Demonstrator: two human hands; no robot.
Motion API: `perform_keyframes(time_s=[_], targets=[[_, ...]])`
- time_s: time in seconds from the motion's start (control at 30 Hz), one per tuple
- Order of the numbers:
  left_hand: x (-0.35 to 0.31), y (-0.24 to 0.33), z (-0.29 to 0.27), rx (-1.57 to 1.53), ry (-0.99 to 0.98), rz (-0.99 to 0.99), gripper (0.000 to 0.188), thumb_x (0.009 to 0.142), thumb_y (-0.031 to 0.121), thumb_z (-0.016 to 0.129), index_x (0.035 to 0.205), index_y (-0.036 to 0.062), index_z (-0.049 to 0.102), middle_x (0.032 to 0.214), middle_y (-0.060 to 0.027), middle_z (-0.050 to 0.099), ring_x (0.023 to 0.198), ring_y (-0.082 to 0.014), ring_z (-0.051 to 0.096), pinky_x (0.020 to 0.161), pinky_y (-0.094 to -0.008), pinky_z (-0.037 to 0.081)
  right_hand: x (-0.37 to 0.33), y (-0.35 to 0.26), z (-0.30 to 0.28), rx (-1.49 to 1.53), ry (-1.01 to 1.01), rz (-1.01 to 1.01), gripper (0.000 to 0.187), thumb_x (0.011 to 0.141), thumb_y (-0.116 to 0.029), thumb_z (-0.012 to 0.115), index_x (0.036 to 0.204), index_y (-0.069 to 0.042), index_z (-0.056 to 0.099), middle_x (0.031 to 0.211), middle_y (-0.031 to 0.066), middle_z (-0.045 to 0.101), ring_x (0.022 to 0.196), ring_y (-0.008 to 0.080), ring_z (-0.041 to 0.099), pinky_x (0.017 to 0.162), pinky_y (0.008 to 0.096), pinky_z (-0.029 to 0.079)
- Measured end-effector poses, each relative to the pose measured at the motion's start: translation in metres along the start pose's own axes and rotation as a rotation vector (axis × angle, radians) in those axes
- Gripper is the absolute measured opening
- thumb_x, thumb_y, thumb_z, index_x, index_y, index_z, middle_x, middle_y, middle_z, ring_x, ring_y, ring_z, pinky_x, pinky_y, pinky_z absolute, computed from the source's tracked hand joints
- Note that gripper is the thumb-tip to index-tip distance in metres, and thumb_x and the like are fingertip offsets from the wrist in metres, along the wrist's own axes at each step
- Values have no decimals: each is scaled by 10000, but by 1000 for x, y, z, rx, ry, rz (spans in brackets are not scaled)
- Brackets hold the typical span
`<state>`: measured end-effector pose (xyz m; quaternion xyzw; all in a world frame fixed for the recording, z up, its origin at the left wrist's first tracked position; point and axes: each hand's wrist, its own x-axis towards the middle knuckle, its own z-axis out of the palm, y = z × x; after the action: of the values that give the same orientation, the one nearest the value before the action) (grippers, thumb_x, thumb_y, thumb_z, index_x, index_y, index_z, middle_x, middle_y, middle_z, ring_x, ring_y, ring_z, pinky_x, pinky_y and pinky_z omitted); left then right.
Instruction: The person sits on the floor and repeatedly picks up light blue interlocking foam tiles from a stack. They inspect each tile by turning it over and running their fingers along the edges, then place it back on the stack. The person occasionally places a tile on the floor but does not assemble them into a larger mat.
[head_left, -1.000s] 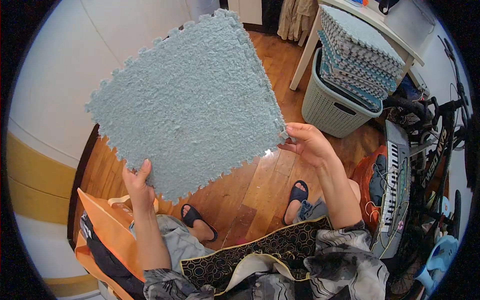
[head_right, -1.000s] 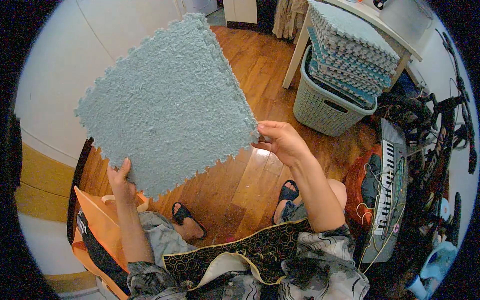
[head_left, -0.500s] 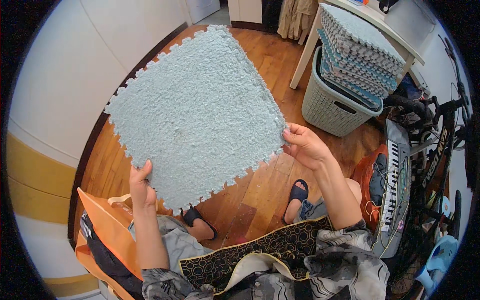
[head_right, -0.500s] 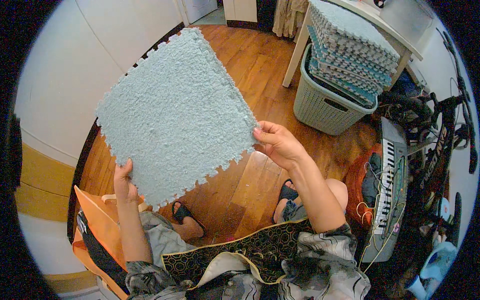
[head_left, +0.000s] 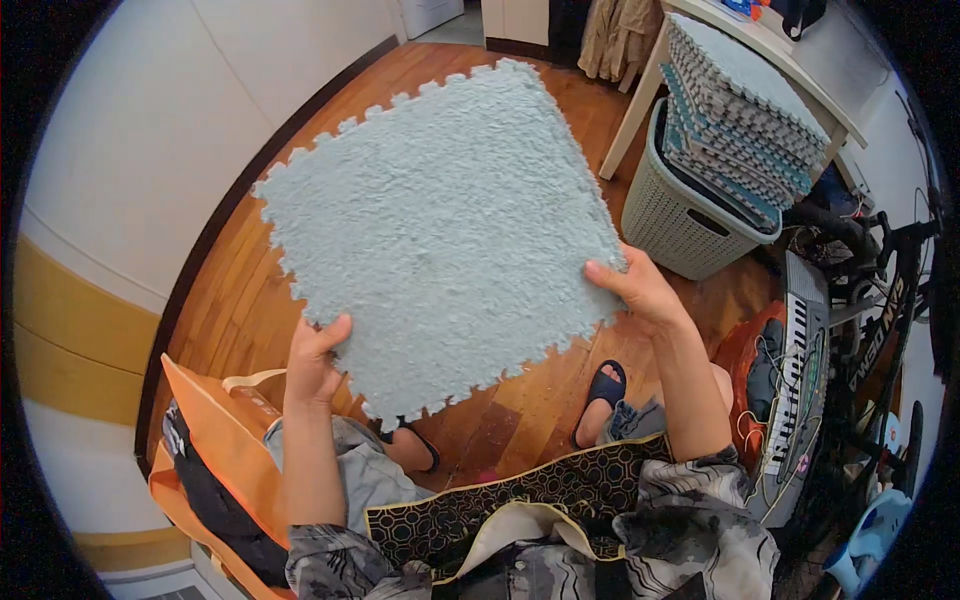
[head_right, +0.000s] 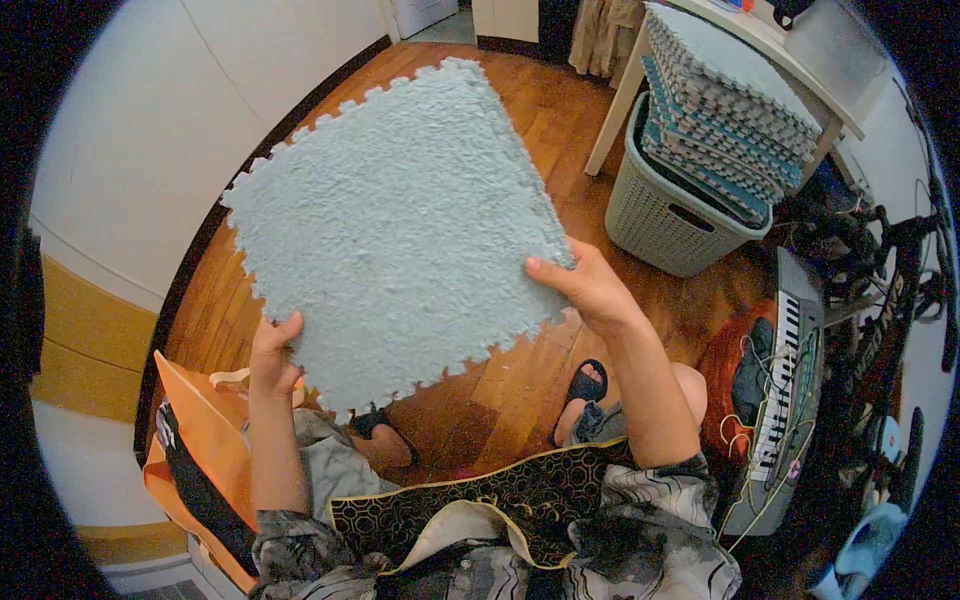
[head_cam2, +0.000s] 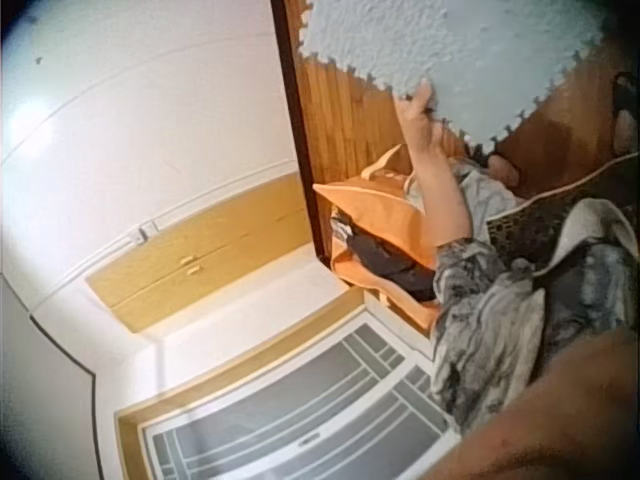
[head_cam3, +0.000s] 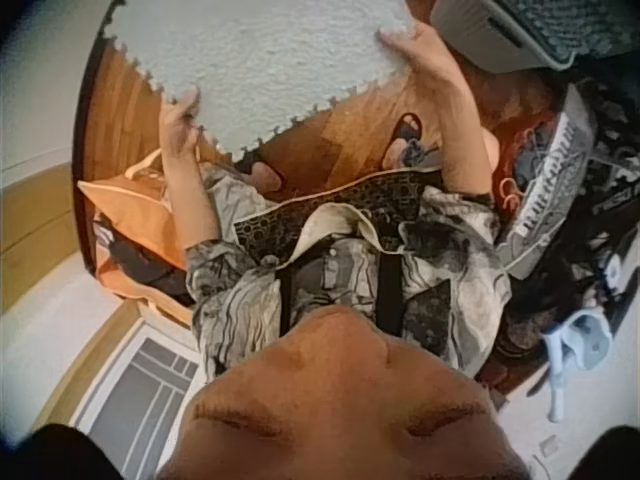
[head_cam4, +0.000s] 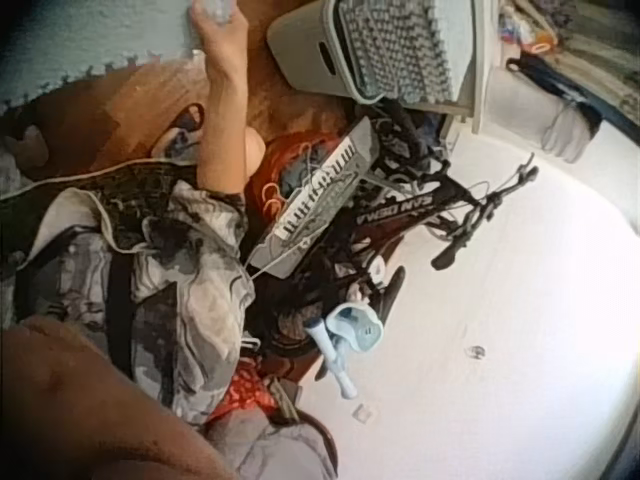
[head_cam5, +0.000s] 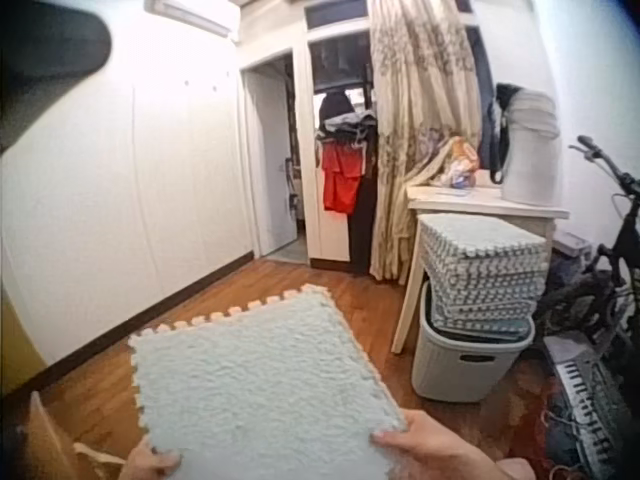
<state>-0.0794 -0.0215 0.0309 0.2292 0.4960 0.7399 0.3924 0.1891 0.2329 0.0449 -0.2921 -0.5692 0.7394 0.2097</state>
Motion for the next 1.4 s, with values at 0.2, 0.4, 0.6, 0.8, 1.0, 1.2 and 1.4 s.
perform_keyframes(time_s=[0.2, 0.4, 0.6, 0.8, 1.0, 1.2, 1.4], targets=[[-5, -3, -7, -376, -121, -17, 531, 843, 348, 523, 1230, -2, 423, 1168, -135, 537, 1059, -276, 531, 892, -384, 432, 9, 17, -6, 94, 29, -141, 348, 811, -142, 642, 1107, 4, 533, 1021, 65, 601, 878, 133, 569, 786, 274, 460], [1, -3, -7, -851, -371, -65, 701, 827, 583, 438, 1285, 54, 404, 1285, -124, 458, 1186, -279, 425, 1011, -436, 300, 12, 27, 8, 305, 85, -180, 348, 832, -136, 617, 1140, -25, 497, 1033, 51, 588, 903, 151, 565, 811, 305, 461], [-6, 2, 49, -569, -476, 103, 576, 834, 448, 527, 1291, 125, 392, 1265, -101, 471, 1199, -287, 402, 1017, -467, 281, 20, 34, 28, 480, 136, -150, 349, 845, -172, 605, 1143, -35, 487, 1064, 48, 573, 945, 173, 554, 822, 322, 460], [1, -25, 64, -417, -137, -95, 384, 838, 41, 565, 1198, 110, 450, 1175, -71, 505, 1094, -231, 485, 940, -433, 395, 21, 28, 27, -9, 169, -331, 411, 831, -153, 608, 1178, -5, 446, 1074, 79, 548, 1009, 209, 515, 894, 341, 402], [5, -54, 64, -371, -138, -164, 315, 837, 45, 579, 1135, 79, 485, 1070, -71, 553, 992, -222, 537, 872, -376, 440, 7, -15, 51, -610, 689, -971, 411, 726, -59, 658, 1099, -11, 490, 986, 111, 532, 1027, 255, 468, 909, 370, 351], [-6, -79, 71, -142, -171, -307, 470, 829, 152, 596, 1232, 21, 392, 1181, -117, 491, 1106, -284, 460, 955, -461, 357, 5, -15, 70, -865, 393, -1152, 224, 665, -64, 692, 873, -76, 608, 871, 63, 559, 848, 246, 506, 756, 359, 371], [-14, -83, 78, -112, -159, -306, 491, 816, 194, 627, 1207, -6, 408, 1146, -136, 504, 1066, -294, 481, 937, -447, 370, 10, -17, 78, -906, 415, -1256, 177, 649, -114, 692, 803, -101, 607, 794, 25, 548, 765, 212, 512, 714, 356, 368]])
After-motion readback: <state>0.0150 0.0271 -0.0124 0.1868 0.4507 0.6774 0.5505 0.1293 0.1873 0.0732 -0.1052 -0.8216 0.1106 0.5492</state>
